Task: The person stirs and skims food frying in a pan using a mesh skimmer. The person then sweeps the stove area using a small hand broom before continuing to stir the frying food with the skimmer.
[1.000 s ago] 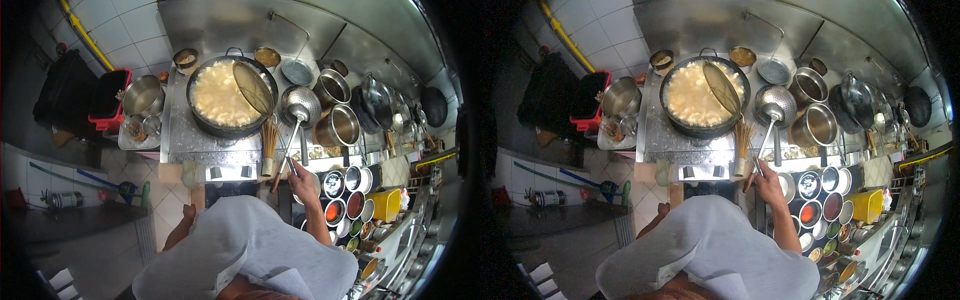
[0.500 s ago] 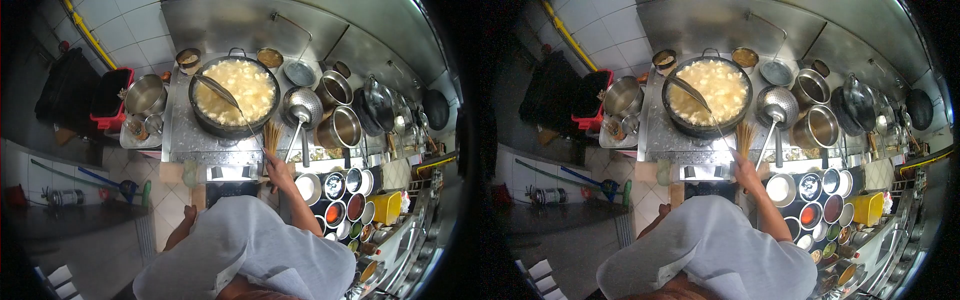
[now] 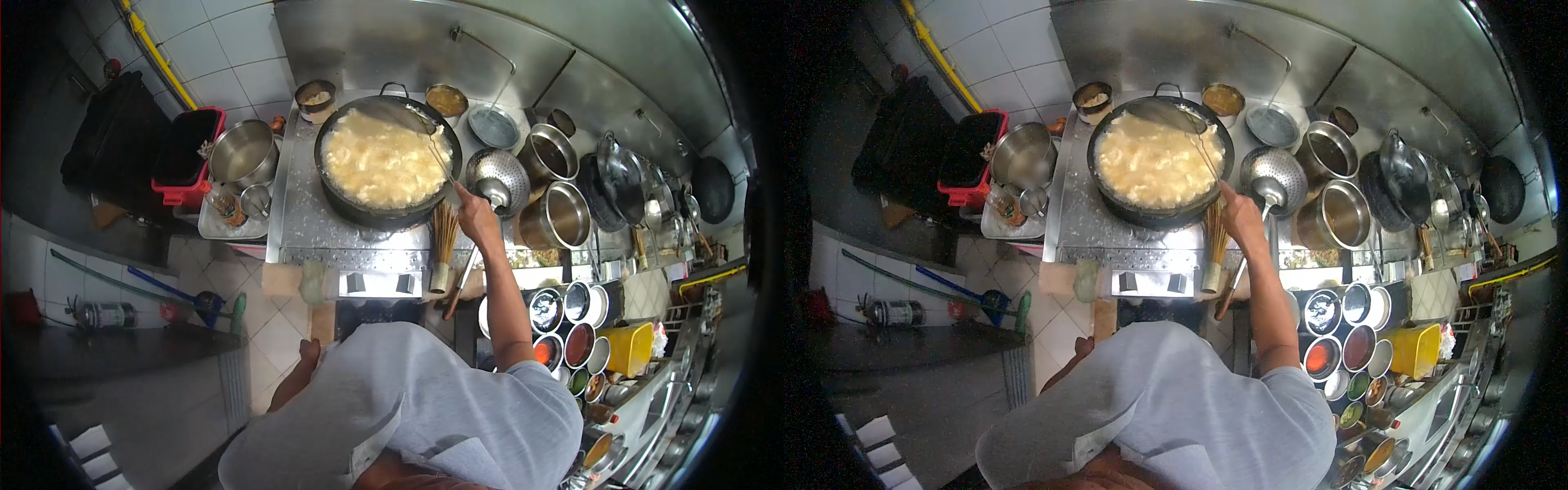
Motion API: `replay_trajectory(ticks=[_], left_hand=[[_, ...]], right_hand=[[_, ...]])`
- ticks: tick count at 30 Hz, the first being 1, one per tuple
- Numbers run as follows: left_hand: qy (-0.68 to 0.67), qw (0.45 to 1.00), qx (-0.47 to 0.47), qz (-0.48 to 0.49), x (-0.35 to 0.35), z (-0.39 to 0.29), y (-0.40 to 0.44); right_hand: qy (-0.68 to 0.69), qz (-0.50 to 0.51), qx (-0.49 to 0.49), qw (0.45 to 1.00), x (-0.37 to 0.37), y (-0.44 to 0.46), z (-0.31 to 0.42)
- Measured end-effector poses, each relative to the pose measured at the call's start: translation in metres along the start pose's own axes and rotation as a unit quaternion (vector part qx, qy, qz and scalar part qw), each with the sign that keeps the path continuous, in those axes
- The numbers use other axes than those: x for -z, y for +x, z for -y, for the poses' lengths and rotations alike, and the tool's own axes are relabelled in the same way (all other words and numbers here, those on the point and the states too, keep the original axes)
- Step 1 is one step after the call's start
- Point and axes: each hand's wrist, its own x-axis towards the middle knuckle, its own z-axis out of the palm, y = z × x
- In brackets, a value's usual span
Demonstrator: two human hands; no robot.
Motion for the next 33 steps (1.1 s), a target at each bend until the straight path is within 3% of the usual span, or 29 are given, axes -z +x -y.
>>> replay_trajectory(ticks=[2,6,12,15,16,18,20,22,23,24,30,32,33], left_hand=[[0.007,1.0,0.004,-0.026,-0.001,-0.002,-0.006],[0.009,0.999,-0.008,-0.048,-0.002,-0.004,-0.015],[-0.03,0.999,-0.021,0.02,0.001,-0.003,-0.004],[0.041,0.998,-0.035,-0.03,-0.013,0.017,0.036],[0.08,0.993,-0.081,-0.022,-0.019,0.031,0.057],[0.118,0.985,-0.124,-0.014,-0.021,0.033,0.059],[0.006,0.98,-0.082,-0.182,-0.017,0.007,0.029],[0.013,0.979,-0.084,-0.183,-0.017,0.009,0.03],[0.022,0.979,-0.088,-0.183,-0.017,0.011,0.032],[0.022,0.979,-0.087,-0.183,-0.02,0.016,0.039],[0.029,0.981,-0.117,-0.149,-0.021,0.018,0.037],[0.011,1.0,-0.01,-0.021,-0.004,0.002,0.021],[0.009,1.0,-0.008,-0.024,-0.001,0.003,0.021]], right_hand=[[-0.067,0.069,-0.004,0.995,0.009,-0.005,-0.001],[-0.08,0.075,-0.008,0.994,0.023,-0.034,0.003],[-0.124,0.098,-0.046,0.986,0.059,-0.068,0.028],[-0.145,0.1,-0.054,0.983,0.088,-0.073,0.037],[-0.145,0.1,-0.054,0.983,0.096,-0.074,0.04],[-0.077,0.058,-0.058,0.994,0.108,-0.077,0.045],[-0.051,0.069,-0.077,0.993,0.106,-0.078,0.046],[0.046,0.022,-0.047,0.998,0.085,-0.082,0.031],[0.108,0.032,-0.079,0.99,0.065,-0.082,0.016],[0.129,0.056,-0.117,0.983,0.065,-0.079,0.031],[0.208,0.058,-0.077,0.973,-0.021,-0.05,-0.013],[0.214,0.033,-0.06,0.975,-0.026,-0.048,-0.009],[0.197,0.032,-0.062,0.978,-0.014,-0.052,0.006]])
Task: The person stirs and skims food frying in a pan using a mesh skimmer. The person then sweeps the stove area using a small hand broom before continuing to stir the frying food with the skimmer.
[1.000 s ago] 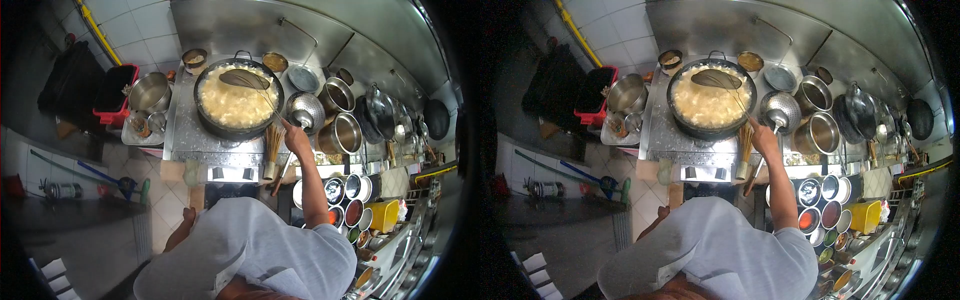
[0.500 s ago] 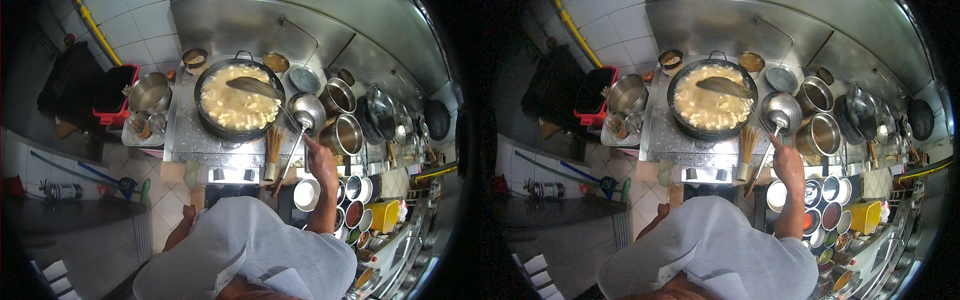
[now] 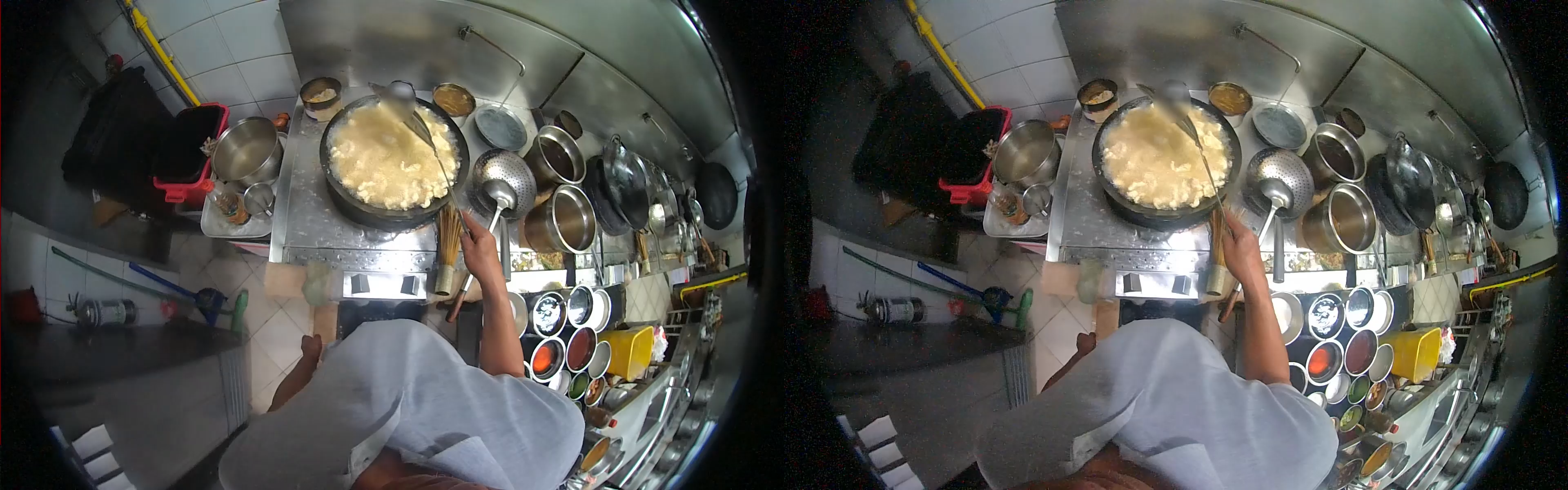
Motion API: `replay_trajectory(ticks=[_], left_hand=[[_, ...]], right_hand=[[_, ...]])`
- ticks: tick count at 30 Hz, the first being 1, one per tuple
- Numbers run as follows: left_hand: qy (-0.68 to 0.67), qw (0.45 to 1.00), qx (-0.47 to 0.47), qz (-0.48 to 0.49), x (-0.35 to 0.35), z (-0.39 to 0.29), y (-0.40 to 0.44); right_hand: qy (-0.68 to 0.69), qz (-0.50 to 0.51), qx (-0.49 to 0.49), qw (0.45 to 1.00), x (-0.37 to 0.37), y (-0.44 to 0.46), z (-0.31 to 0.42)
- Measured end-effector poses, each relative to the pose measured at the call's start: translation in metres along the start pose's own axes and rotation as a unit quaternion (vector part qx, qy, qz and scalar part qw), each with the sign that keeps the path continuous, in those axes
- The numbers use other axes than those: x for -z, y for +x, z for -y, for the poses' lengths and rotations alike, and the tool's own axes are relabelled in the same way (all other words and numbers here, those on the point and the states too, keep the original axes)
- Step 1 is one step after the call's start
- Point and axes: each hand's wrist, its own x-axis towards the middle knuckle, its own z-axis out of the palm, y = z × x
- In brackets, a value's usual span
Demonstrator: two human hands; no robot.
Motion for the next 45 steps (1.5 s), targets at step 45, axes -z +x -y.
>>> replay_trajectory(ticks=[45], left_hand=[[-0.052,0.998,0.029,-0.013,0.004,0.0,-0.043]], right_hand=[[0.201,0.046,-0.139,0.969,-0.014,-0.068,-0.016]])
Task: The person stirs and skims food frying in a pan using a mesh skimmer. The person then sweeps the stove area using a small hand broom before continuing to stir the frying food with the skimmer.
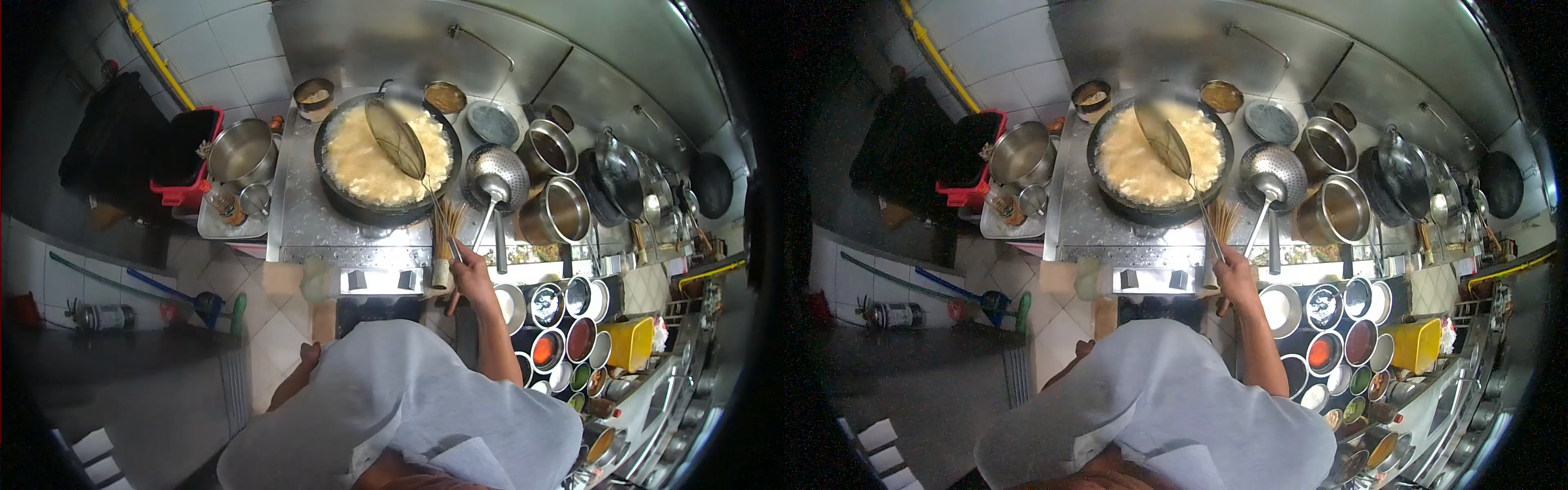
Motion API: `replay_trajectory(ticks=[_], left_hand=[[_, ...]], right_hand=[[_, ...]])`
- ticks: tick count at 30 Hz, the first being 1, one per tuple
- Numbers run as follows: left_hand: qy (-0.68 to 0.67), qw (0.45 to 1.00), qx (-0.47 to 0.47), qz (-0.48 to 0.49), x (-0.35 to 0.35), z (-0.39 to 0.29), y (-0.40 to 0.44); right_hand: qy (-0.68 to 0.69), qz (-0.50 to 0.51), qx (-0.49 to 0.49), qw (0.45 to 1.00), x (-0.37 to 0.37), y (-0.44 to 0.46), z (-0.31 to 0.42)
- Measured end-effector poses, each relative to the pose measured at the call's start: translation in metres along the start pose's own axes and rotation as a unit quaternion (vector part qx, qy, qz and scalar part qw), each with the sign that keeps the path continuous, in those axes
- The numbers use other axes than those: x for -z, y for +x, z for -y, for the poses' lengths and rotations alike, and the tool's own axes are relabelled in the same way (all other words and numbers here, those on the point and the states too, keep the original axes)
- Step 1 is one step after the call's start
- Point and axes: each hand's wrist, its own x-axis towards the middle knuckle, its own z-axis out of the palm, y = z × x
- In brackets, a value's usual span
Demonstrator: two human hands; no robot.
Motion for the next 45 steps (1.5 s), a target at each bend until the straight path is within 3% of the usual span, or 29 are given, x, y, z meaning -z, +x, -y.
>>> replay_trajectory(ticks=[3,5,8,11,16,17,19,21,24,26,30,31,32,33,34,35,36,37,38,39,40,41,42,43,44,45], left_hand=[[0.032,0.997,-0.067,-0.022,0.003,0.007,0.025],[0.133,0.987,-0.094,0.007,-0.004,0.005,0.062],[0.135,0.979,-0.153,-0.004,-0.005,0.0,0.07],[0.123,0.985,-0.122,0.003,-0.007,-0.017,0.067],[0.141,0.983,-0.117,-0.018,-0.013,-0.022,0.072],[0.17,0.972,-0.164,-0.005,-0.019,-0.001,0.095],[0.206,0.953,-0.22,0.017,-0.026,-0.004,0.096],[0.124,0.986,-0.107,0.023,-0.01,-0.024,0.055],[0.149,0.98,-0.124,-0.033,-0.008,-0.021,0.043],[0.145,0.984,-0.107,-0.01,0.001,-0.025,0.032],[0.133,0.987,-0.085,-0.018,0.0,-0.007,0.047],[0.132,0.988,-0.084,-0.02,-0.001,0.003,0.061],[0.194,0.967,-0.165,-0.004,-0.001,0.014,0.074],[0.254,0.936,-0.243,0.013,0.0,0.021,0.079],[0.255,0.936,-0.24,0.013,-0.001,0.02,0.079],[0.218,0.957,-0.191,0.006,-0.003,0.016,0.076],[0.18,0.974,-0.14,-0.002,-0.005,0.016,0.073],[0.178,0.975,-0.134,-0.001,-0.007,0.021,0.074],[0.194,0.962,-0.191,-0.002,-0.01,0.027,0.078],[0.208,0.947,-0.245,-0.005,-0.01,0.034,0.077],[0.205,0.95,-0.235,-0.009,-0.011,0.039,0.075],[0.19,0.961,-0.201,0.005,-0.014,0.039,0.072],[0.174,0.97,-0.166,0.018,-0.016,0.038,0.069],[0.172,0.973,-0.153,0.011,-0.017,0.035,0.059],[0.148,0.984,-0.098,-0.007,-0.017,0.027,0.044],[0.121,0.991,-0.045,-0.024,-0.014,0.02,0.034]], right_hand=[[0.058,-0.025,-0.05,0.997,0.004,-0.035,0.052],[0.043,-0.051,-0.027,0.997,0.004,-0.044,0.046],[0.021,-0.067,-0.011,0.997,0.003,-0.052,0.014],[0.052,-0.023,-0.079,0.995,0.002,-0.049,0.006],[0.11,-0.061,-0.033,0.992,0.012,-0.035,-0.005],[0.143,-0.081,0.003,0.986,0.021,-0.032,-0.013],[0.216,-0.101,-0.02,0.971,0.041,-0.025,-0.004],[0.223,-0.148,0.016,0.963,0.064,0.0,-0.025],[0.279,-0.188,0.037,0.941,0.115,0.041,-0.029],[0.42,-0.163,0.059,0.891,0.155,0.071,-0.038],[0.539,-0.074,0.061,0.837,0.238,0.12,-0.074],[0.594,0.036,0.102,0.797,0.26,0.133,-0.098],[0.595,0.038,0.1,0.796,0.257,0.13,-0.093],[0.638,-0.028,0.088,0.765,0.253,0.119,-0.083],[0.675,-0.096,0.073,0.728,0.245,0.106,-0.076],[0.706,-0.069,0.105,0.697,0.235,0.093,-0.079],[0.706,-0.124,0.119,0.687,0.209,0.078,-0.069],[0.702,-0.177,0.132,0.677,0.184,0.061,-0.062],[0.719,-0.123,0.133,0.671,0.169,0.053,-0.099],[0.693,-0.235,0.064,0.679,0.137,0.042,-0.111],[0.642,-0.28,0.027,0.713,0.1,0.029,-0.127],[0.583,-0.238,-0.062,0.774,0.072,0.01,-0.145],[0.414,-0.273,-0.135,0.858,0.042,-0.008,-0.152],[0.291,-0.332,-0.17,0.881,0.014,-0.017,-0.171],[0.022,-0.332,-0.102,0.937,0.001,-0.023,-0.217],[-0.054,-0.368,-0.106,0.922,-0.018,-0.022,-0.255]])
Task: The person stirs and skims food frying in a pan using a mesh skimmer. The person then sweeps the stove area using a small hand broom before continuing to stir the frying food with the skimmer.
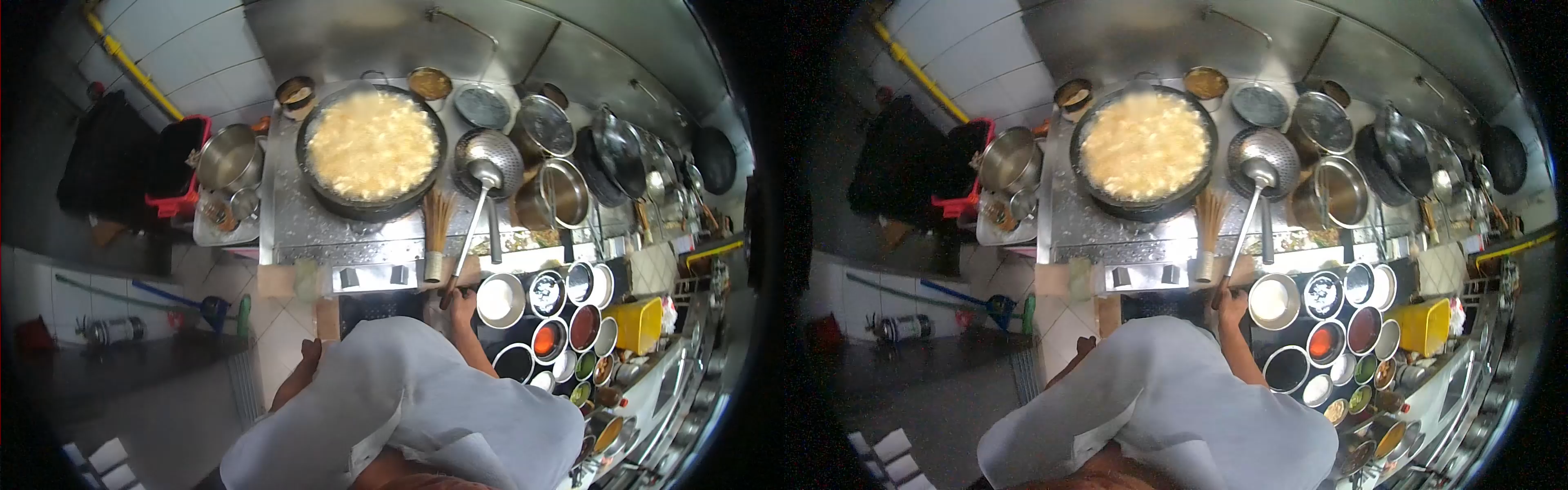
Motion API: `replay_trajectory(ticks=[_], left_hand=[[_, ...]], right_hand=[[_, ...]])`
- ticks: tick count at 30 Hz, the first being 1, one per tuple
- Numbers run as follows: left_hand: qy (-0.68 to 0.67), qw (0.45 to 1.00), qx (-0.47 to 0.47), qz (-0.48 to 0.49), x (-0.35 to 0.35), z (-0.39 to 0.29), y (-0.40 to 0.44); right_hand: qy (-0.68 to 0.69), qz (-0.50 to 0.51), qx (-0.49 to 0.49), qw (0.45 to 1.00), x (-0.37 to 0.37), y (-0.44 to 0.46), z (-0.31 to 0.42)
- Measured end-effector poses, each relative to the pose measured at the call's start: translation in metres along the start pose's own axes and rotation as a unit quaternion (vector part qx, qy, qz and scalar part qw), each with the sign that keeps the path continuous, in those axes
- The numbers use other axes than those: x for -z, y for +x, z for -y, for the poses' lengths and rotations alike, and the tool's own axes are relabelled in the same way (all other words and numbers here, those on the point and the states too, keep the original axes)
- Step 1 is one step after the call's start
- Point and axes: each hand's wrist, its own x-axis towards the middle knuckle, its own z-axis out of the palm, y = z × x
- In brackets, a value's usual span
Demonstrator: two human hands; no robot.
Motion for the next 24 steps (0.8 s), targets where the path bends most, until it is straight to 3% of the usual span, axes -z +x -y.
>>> replay_trajectory(ticks=[2,4,5,7,8,9,12,14,15,19,20,21,23,24], left_hand=[[-0.014,1.0,0.017,0.018,0.006,-0.003,0.0],[0.026,0.999,-0.028,0.029,0.0,0.006,0.01],[0.025,0.999,-0.032,0.032,-0.005,0.019,0.022],[0.043,0.991,-0.125,0.016,-0.013,0.028,0.038],[0.011,0.992,-0.127,0.014,-0.005,0.021,0.027],[0.011,0.991,-0.134,0.018,-0.009,0.019,0.027],[0.027,0.991,-0.128,-0.029,-0.008,0.018,0.025],[0.034,0.988,-0.148,-0.025,-0.011,0.022,0.017],[0.045,0.985,-0.167,-0.019,-0.015,0.032,0.013],[0.045,0.991,-0.114,-0.058,-0.029,0.053,-0.007],[0.088,0.993,-0.054,-0.056,-0.037,0.047,-0.013],[0.084,0.993,-0.053,-0.058,-0.038,0.047,-0.017],[0.001,0.998,0.058,-0.026,-0.037,0.055,-0.024],[-0.004,0.998,0.059,-0.029,-0.042,0.06,-0.025]], right_hand=[[-0.069,-0.039,0.032,0.996,-0.012,-0.001,-0.006],[0.168,0.154,-0.146,0.963,0.0,-0.004,0.026],[0.167,0.15,-0.143,0.964,-0.002,0.002,0.03],[0.075,0.213,-0.186,0.956,-0.004,0.014,0.033],[-0.057,0.053,-0.088,0.993,-0.017,0.011,0.018],[-0.09,0.004,-0.018,0.996,-0.005,0.003,0.037],[-0.099,0.019,0.047,0.994,0.001,0.014,0.056],[0.055,0.073,0.098,0.991,-0.002,0.035,0.051],[0.055,0.076,0.101,0.99,-0.001,0.046,0.063],[0.148,0.124,0.106,0.975,-0.004,0.122,0.169],[0.196,0.143,0.094,0.966,-0.008,0.15,0.187],[0.135,0.106,0.14,0.975,-0.027,0.195,0.189],[0.089,0.155,0.068,0.982,-0.03,0.235,0.235],[0.116,0.162,0.022,0.98,-0.036,0.256,0.251]])
